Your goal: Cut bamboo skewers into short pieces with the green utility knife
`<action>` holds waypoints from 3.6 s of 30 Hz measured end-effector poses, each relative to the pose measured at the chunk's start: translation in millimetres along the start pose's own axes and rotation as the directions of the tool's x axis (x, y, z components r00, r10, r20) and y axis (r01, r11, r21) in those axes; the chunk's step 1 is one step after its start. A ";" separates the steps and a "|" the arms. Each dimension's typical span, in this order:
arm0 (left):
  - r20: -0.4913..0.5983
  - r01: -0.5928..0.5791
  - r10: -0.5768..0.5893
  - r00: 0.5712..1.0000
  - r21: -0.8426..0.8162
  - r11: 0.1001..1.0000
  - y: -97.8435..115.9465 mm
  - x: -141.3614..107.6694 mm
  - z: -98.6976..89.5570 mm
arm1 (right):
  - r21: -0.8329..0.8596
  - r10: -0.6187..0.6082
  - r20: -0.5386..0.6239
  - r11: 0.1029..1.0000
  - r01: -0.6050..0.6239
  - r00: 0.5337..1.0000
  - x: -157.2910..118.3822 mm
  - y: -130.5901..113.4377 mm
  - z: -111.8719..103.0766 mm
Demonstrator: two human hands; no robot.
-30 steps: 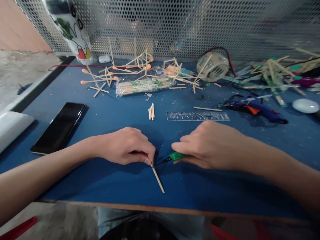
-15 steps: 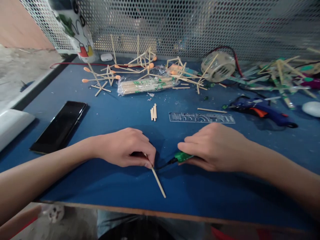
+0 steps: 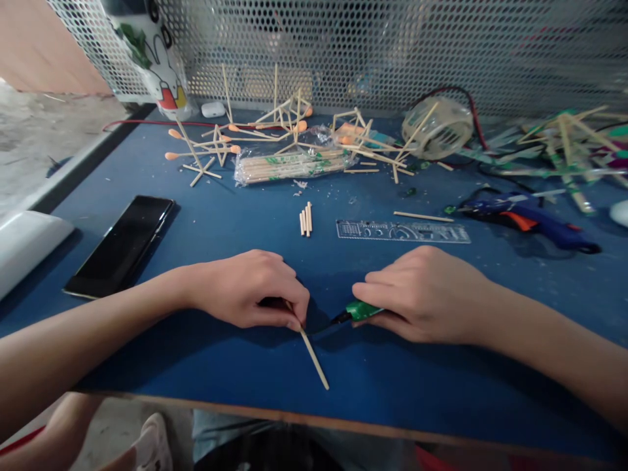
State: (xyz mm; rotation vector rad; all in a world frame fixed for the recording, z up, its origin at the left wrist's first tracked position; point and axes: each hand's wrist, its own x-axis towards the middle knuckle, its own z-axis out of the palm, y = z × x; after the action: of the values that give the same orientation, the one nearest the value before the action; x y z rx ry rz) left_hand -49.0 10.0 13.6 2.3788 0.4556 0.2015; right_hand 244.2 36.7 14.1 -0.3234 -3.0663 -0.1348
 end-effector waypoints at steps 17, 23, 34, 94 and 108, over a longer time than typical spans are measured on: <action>0.027 -0.012 0.013 1.000 -0.027 1.000 -1.9 -1.0 0.5 | -0.062 -0.017 -0.016 0.998 0.016 1.000 0.7 -2.4 1.3; 0.042 -0.016 0.018 0.999 -0.065 0.998 -2.6 -1.1 0.0 | -0.031 0.046 0.007 0.998 -0.046 0.999 4.6 -19.4 -0.2; -0.011 -0.021 0.021 1.000 -0.008 1.000 0.0 0.7 1.6 | 0.030 -0.023 0.064 0.999 0.021 0.998 6.1 -2.8 -5.5; -0.233 0.120 -0.005 0.973 0.485 0.866 33.7 9.6 32.7 | 0.280 0.114 -0.214 0.959 -0.051 0.970 12.1 -45.7 21.4; -0.084 0.006 0.015 0.996 0.248 0.969 21.0 7.4 26.3 | 0.531 -0.092 -0.155 0.832 0.162 0.984 10.1 -22.0 27.9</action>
State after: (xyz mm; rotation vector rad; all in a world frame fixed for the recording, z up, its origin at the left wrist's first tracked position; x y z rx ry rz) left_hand -29.5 -17.9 8.2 2.6237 0.5426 0.2620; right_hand 228.5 19.8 -14.8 -0.0689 -2.8325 0.6750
